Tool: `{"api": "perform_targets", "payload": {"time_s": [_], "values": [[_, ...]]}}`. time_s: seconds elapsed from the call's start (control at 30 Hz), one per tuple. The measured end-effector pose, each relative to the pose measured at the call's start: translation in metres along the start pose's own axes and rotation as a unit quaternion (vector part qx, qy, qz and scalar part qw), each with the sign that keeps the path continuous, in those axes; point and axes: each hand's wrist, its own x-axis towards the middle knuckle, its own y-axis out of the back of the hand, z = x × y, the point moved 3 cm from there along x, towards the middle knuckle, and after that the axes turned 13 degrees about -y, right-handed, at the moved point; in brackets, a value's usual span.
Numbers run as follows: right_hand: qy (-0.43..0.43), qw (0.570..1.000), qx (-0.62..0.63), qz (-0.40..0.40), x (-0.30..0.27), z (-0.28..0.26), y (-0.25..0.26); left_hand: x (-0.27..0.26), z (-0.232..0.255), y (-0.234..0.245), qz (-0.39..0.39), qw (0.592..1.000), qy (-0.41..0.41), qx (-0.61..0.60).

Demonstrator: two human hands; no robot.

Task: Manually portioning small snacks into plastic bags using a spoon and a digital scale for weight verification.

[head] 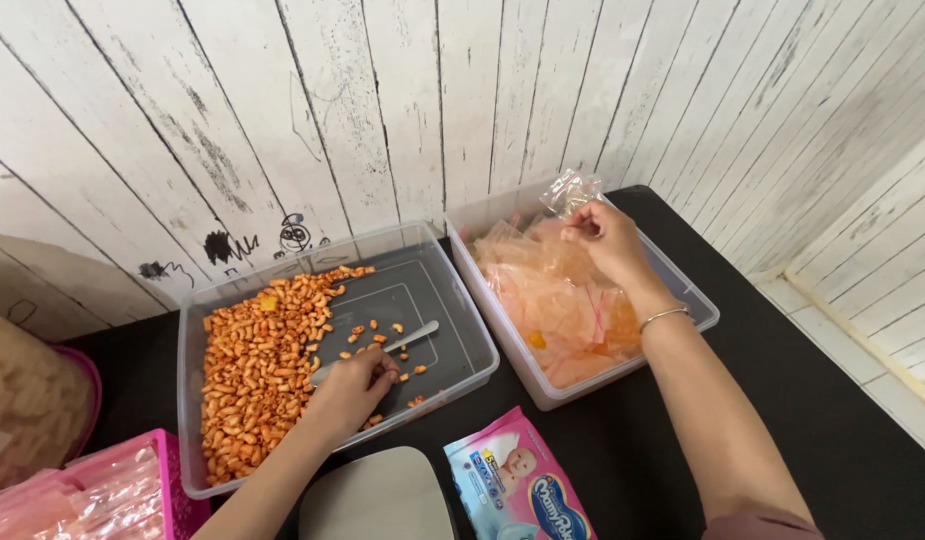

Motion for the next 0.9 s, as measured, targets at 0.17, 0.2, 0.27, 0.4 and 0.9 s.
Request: {"api": "perform_targets", "payload": {"time_s": [0.17,0.2,0.27,0.4,0.9], "values": [[0.063,0.991,0.109,-0.042,0.008,0.014,-0.007,0.000,-0.005,0.000,0.017,0.999,-0.051,0.000],[0.072,0.991,0.105,-0.034,0.009,0.014,-0.007,0.000,-0.005,0.000,0.021,0.998,-0.054,0.001],[0.088,0.989,0.114,-0.018,0.013,0.015,-0.006,0.000,-0.006,-0.001,0.025,0.998,-0.056,-0.005],[0.096,0.982,0.161,-0.021,-0.018,-0.027,0.000,-0.005,-0.002,0.003,0.057,0.996,-0.061,-0.019],[0.132,0.958,0.225,-0.119,-0.119,-0.121,-0.140,-0.009,0.001,0.036,0.324,0.907,-0.200,-0.179]]}}
